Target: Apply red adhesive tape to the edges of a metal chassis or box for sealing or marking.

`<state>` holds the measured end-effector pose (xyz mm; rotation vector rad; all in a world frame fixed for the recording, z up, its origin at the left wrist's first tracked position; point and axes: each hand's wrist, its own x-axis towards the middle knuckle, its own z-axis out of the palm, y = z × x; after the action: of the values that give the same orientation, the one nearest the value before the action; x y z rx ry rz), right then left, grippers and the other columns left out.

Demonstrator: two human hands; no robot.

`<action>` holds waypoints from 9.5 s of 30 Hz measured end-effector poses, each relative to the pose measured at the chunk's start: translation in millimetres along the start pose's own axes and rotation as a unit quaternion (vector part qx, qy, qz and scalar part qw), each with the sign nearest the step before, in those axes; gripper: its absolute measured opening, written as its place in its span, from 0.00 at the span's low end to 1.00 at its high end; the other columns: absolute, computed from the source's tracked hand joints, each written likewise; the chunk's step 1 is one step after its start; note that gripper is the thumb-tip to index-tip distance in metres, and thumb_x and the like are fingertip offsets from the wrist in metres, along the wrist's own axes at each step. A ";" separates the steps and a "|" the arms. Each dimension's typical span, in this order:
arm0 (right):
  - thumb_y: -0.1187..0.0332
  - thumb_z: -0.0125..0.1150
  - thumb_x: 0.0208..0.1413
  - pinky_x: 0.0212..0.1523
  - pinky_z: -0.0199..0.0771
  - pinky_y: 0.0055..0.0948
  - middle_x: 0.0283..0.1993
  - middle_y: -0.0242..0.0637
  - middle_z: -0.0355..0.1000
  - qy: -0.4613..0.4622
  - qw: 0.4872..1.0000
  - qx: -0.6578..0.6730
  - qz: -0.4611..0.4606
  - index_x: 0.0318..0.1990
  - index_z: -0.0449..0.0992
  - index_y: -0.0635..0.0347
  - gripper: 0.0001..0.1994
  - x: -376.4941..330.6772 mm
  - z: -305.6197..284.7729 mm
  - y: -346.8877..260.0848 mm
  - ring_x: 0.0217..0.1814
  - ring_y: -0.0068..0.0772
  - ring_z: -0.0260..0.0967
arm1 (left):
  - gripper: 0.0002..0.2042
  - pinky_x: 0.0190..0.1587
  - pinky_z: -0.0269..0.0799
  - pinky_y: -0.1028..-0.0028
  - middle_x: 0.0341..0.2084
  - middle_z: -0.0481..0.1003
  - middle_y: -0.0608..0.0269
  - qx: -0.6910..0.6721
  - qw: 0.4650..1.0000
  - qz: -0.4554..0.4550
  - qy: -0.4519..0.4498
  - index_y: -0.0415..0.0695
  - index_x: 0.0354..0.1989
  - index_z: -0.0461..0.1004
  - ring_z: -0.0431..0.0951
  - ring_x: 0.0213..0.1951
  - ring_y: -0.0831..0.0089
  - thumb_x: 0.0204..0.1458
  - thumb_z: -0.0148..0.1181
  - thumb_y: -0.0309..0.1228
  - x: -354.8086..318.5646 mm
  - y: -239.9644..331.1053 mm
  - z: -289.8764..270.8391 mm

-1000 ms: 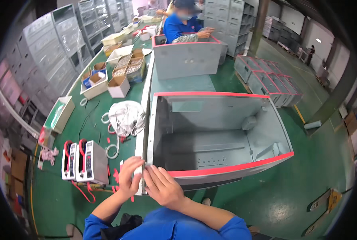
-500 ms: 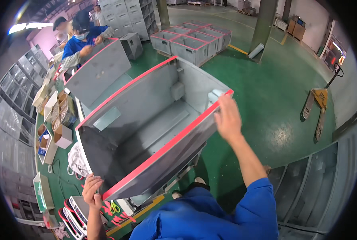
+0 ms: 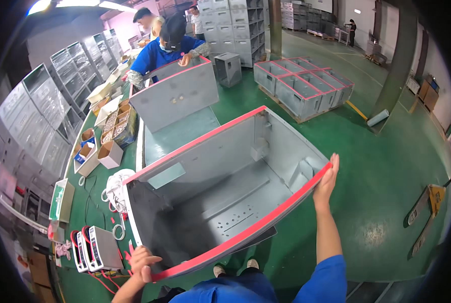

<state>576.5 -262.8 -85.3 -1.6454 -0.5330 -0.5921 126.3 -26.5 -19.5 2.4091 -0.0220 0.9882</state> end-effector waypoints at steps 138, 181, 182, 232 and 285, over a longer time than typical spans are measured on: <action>0.51 0.66 0.38 0.29 0.66 0.31 0.27 0.40 0.71 -0.846 0.181 0.495 -0.076 0.29 0.71 0.60 0.21 -526.6 21.5 -680.5 0.30 0.37 0.68 | 0.06 0.32 0.70 0.75 0.25 0.72 0.59 -0.023 0.909 -0.409 -0.076 0.39 0.27 0.73 0.74 0.27 0.71 0.45 0.60 0.29 -479.9 5.8 -195.7; 0.77 0.58 0.41 0.32 0.63 0.31 0.28 0.37 0.65 -0.428 0.894 0.031 -0.126 0.26 0.68 0.60 0.04 -301.5 -35.5 -438.2 0.30 0.38 0.63 | 0.10 0.32 0.69 0.77 0.28 0.76 0.60 -0.283 0.908 -0.223 -0.212 0.38 0.37 0.74 0.75 0.29 0.76 0.45 0.59 0.26 -185.5 59.5 -130.5; 0.78 0.57 0.42 0.32 0.64 0.30 0.28 0.37 0.64 -0.410 0.904 0.021 -0.122 0.27 0.68 0.61 0.04 -285.8 -43.7 -435.0 0.30 0.38 0.63 | 0.10 0.30 0.69 0.79 0.27 0.75 0.60 -0.285 0.909 -0.220 -0.211 0.37 0.37 0.74 0.74 0.28 0.78 0.46 0.58 0.24 -180.2 54.5 -134.0; 0.73 0.58 0.48 0.31 0.64 0.18 0.26 0.30 0.68 -0.363 0.846 -0.012 0.391 0.28 0.70 0.63 0.04 -214.0 -106.1 -320.7 0.29 0.16 0.64 | 0.03 0.12 0.51 0.87 0.12 0.65 0.72 -0.354 0.796 -0.468 -0.150 0.41 0.24 0.70 0.60 0.12 0.87 0.45 0.57 0.23 -16.3 -56.8 -120.8; 0.74 0.59 0.44 0.26 0.63 0.18 0.22 0.28 0.67 -0.361 0.876 -0.052 0.316 0.26 0.71 0.64 0.04 -223.9 -104.4 -317.6 0.24 0.15 0.62 | 0.04 0.10 0.47 0.89 0.11 0.64 0.72 -0.373 0.767 -0.502 -0.142 0.39 0.23 0.69 0.59 0.11 0.88 0.44 0.58 0.23 -16.6 -64.2 -118.6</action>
<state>193.2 -322.7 21.4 -1.9912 -0.4454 0.5183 50.6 82.5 9.7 1.4185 0.5914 0.0397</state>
